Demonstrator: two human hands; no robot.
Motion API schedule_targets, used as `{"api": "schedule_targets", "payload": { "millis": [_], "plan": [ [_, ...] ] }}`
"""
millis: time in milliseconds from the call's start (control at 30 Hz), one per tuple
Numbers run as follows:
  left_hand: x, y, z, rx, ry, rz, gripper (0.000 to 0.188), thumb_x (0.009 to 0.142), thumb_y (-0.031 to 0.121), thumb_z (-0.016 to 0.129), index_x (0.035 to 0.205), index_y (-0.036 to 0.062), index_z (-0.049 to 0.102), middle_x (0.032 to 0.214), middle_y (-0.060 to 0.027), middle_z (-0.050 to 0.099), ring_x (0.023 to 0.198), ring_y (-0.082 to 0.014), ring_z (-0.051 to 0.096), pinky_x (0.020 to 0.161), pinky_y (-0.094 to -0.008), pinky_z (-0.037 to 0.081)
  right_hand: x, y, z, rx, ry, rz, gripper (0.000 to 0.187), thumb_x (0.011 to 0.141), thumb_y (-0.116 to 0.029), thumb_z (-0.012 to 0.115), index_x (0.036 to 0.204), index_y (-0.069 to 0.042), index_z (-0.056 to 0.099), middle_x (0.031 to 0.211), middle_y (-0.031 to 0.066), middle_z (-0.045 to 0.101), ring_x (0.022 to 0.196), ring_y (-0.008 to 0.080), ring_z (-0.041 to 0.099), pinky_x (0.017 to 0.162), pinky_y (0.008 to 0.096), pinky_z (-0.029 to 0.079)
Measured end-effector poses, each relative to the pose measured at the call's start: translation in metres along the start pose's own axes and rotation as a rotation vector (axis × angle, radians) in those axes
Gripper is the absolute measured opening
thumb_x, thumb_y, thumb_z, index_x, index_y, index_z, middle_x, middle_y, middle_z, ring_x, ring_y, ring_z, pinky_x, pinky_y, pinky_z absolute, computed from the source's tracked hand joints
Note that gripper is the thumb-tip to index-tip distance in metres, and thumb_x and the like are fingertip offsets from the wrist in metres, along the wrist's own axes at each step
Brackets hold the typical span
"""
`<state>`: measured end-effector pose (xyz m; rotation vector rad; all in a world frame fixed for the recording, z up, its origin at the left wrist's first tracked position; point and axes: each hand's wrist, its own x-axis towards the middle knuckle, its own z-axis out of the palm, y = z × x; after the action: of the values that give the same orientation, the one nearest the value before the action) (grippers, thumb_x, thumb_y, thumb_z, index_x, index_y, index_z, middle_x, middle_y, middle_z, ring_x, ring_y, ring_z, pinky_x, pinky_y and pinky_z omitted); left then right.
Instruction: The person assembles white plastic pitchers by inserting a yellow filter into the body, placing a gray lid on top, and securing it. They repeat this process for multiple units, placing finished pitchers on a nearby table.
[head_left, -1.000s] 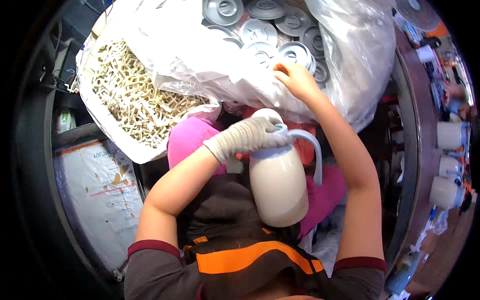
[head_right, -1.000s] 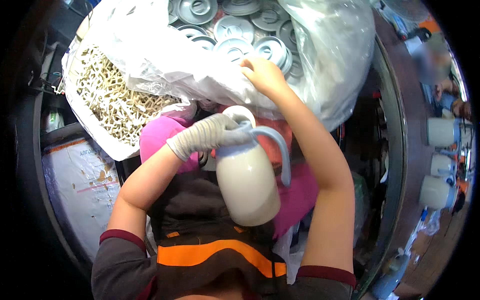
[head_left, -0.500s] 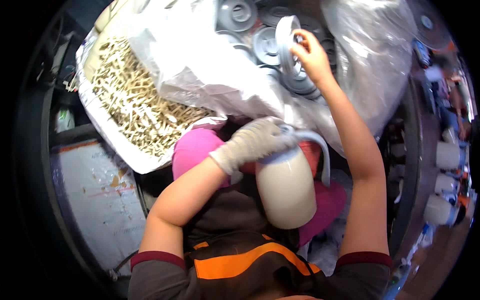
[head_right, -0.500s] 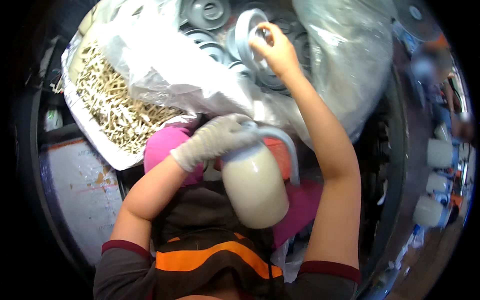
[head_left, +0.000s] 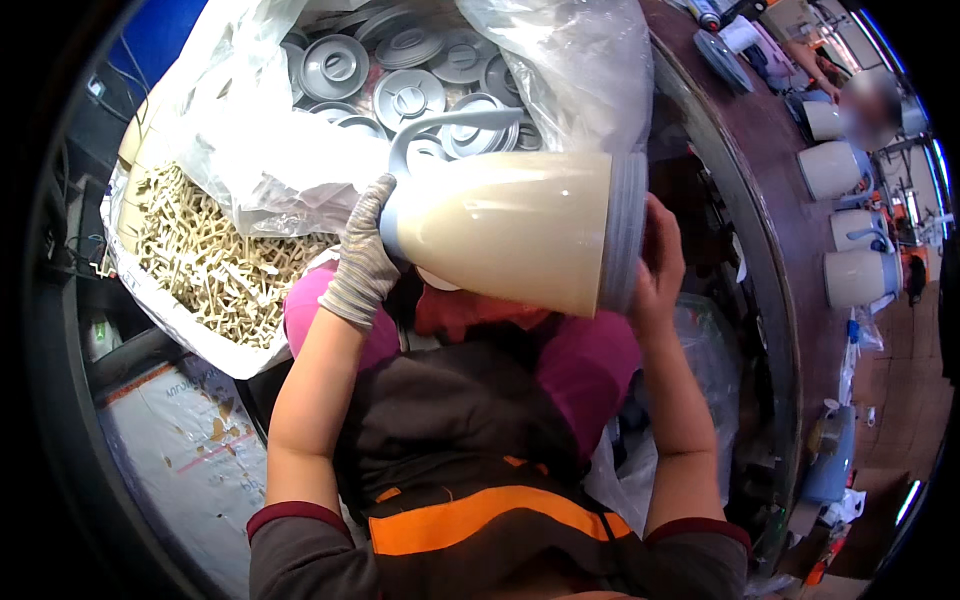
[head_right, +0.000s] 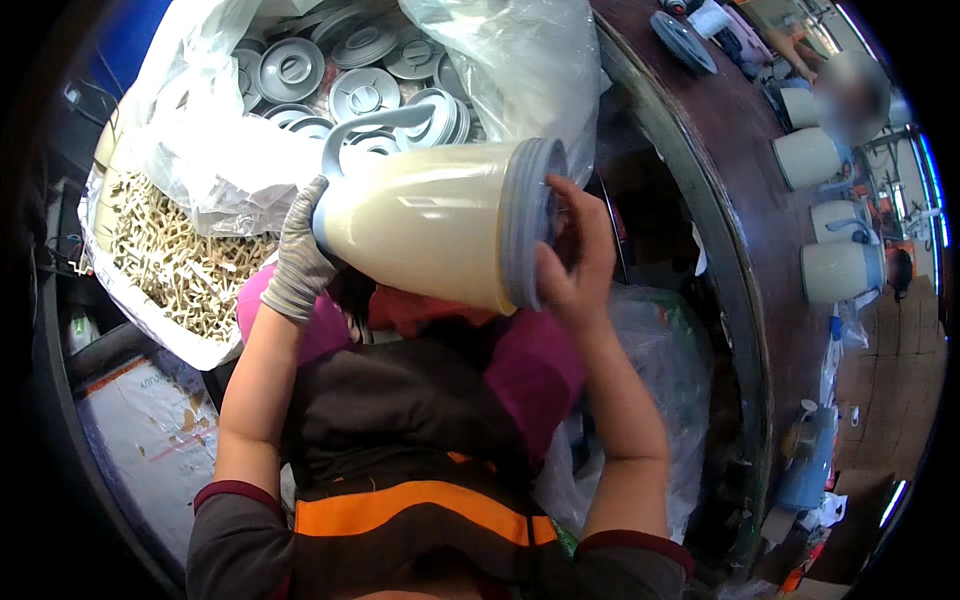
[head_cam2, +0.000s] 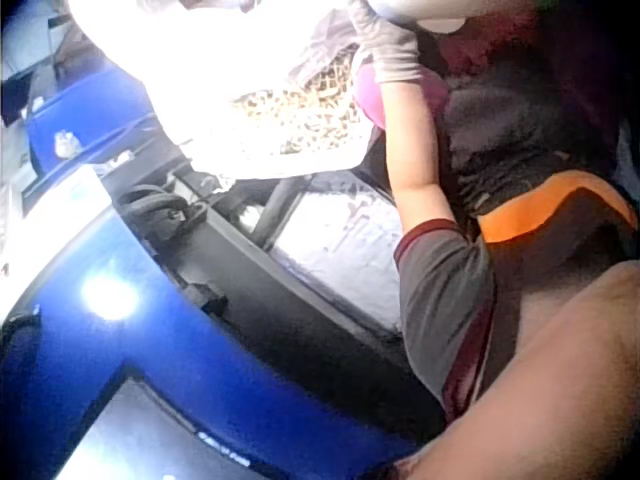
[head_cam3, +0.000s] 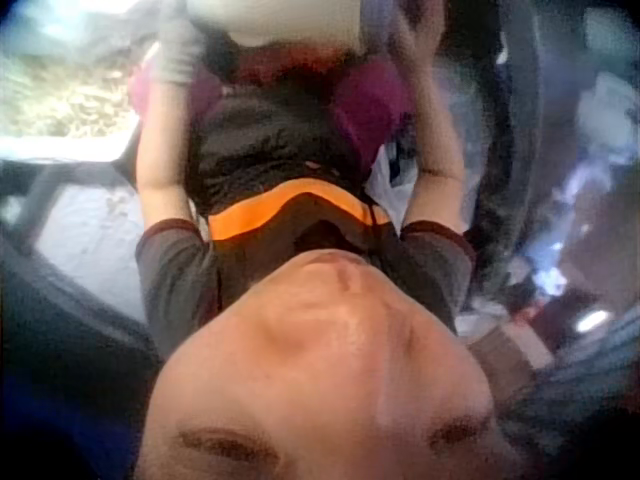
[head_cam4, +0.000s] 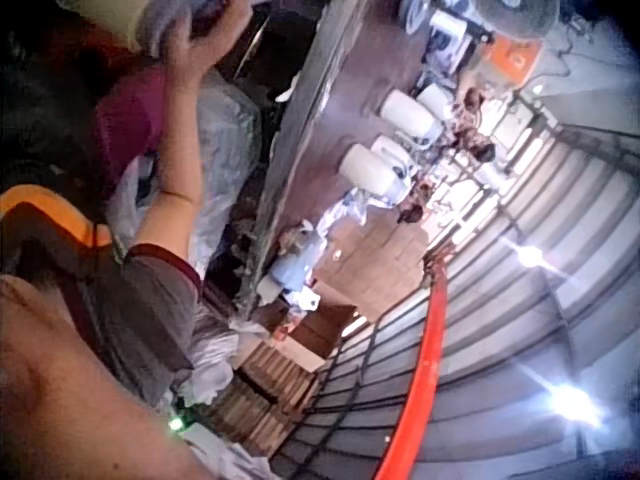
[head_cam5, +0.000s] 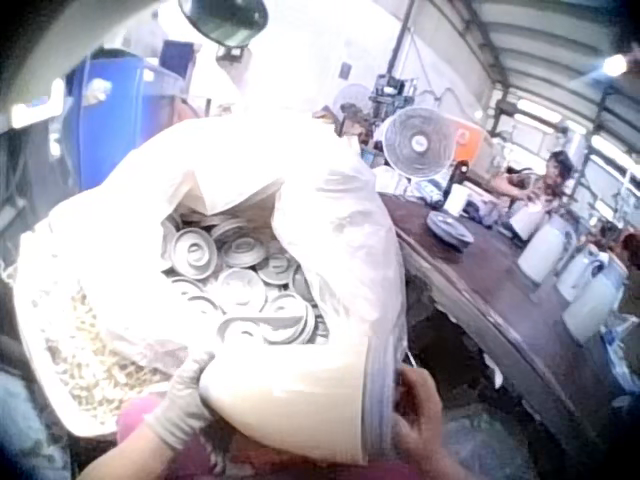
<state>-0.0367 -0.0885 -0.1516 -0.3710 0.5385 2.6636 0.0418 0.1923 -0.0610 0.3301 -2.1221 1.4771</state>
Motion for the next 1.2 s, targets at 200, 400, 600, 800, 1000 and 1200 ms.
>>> {"api": "schedule_targets", "payload": {
  "millis": [200, 400, 600, 800, 1000, 1200],
  "plan": [
    [-0.006, -0.005, -0.003, -0.025, 0.021, -0.112, 0.037, 0.084, 0.026, 0.063, 0.113, 0.0041, 0.055, 0.103, -0.0135, 0.063, 0.091, -0.0264, 0.062, 0.083, -0.0428, 0.051, -0.015, -0.016, -0.004, -0.293, -0.106, -0.146, 0.062, 0.069, -0.039, 0.065, 0.115, 0.001, 0.056, 0.101, 0.0123, 0.053, 0.084, 0.0201, 0.051, 0.072, 0.0294, 0.041],
    [-0.011, 0.0, -0.007, 0.008, 0.008, -0.163, 0.034, 0.085, 0.025, 0.062, 0.112, 0.0048, 0.056, 0.102, -0.0117, 0.063, 0.09, -0.0237, 0.063, 0.081, -0.0398, 0.052, -0.018, -0.015, -0.005, -0.366, -0.164, -0.322, 0.066, 0.068, -0.043, 0.066, 0.116, 0.001, 0.055, 0.104, 0.0142, 0.053, 0.089, 0.0225, 0.053, 0.074, 0.0299, 0.044],
    [-0.03, 0.003, 0.002, 0.49, -0.163, 0.494, 0.034, 0.091, 0.03, 0.052, 0.103, 0.0002, 0.06, 0.105, -0.0081, 0.06, 0.097, -0.014, 0.057, 0.085, -0.0289, 0.045, -0.027, 0.026, 0.028, 0.378, 0.093, 0.679, 0.044, 0.094, -0.038, 0.042, 0.118, -0.003, 0.054, 0.091, 0.005, 0.06, 0.07, 0.0114, 0.056, 0.061, 0.0211, 0.044],
    [-0.041, 0.016, 0.01, 0.91, -0.421, 0.583, 0.031, 0.083, 0.025, 0.063, 0.085, -0.0052, 0.067, 0.119, -0.0192, 0.056, 0.106, -0.0211, 0.053, 0.091, -0.0297, 0.041, -0.077, 0.03, -0.017, 0.658, -0.657, 1.626, 0.035, 0.093, -0.037, 0.046, 0.11, -0.011, 0.062, 0.065, -0.0085, 0.057, 0.045, 0.0033, 0.042, 0.04, 0.0171, 0.027],
    [-0.033, 0.021, 0.0, 0.702, -0.135, 0.42, 0.037, 0.092, 0.031, 0.051, 0.109, -0.0005, 0.06, 0.093, -0.0048, 0.063, 0.082, -0.0131, 0.059, 0.076, -0.0268, 0.048, -0.071, 0.001, -0.033, 0.07, -0.318, 0.597, 0.057, 0.082, -0.024, 0.063, 0.131, -0.004, 0.041, 0.119, 0.0126, 0.053, 0.1, 0.0219, 0.058, 0.084, 0.0315, 0.047],
    [-0.023, -0.002, -0.006, 0.443, -0.122, 0.391, 0.034, 0.094, 0.028, 0.049, 0.113, 0.0013, 0.056, 0.105, -0.0094, 0.061, 0.094, -0.0172, 0.059, 0.085, -0.0315, 0.048, -0.077, -0.02, -0.013, -0.222, -0.265, 0.198, 0.071, 0.075, -0.018, 0.071, 0.133, -0.002, 0.034, 0.118, 0.0165, 0.051, 0.104, 0.0251, 0.055, 0.085, 0.033, 0.045]
  ]
}}
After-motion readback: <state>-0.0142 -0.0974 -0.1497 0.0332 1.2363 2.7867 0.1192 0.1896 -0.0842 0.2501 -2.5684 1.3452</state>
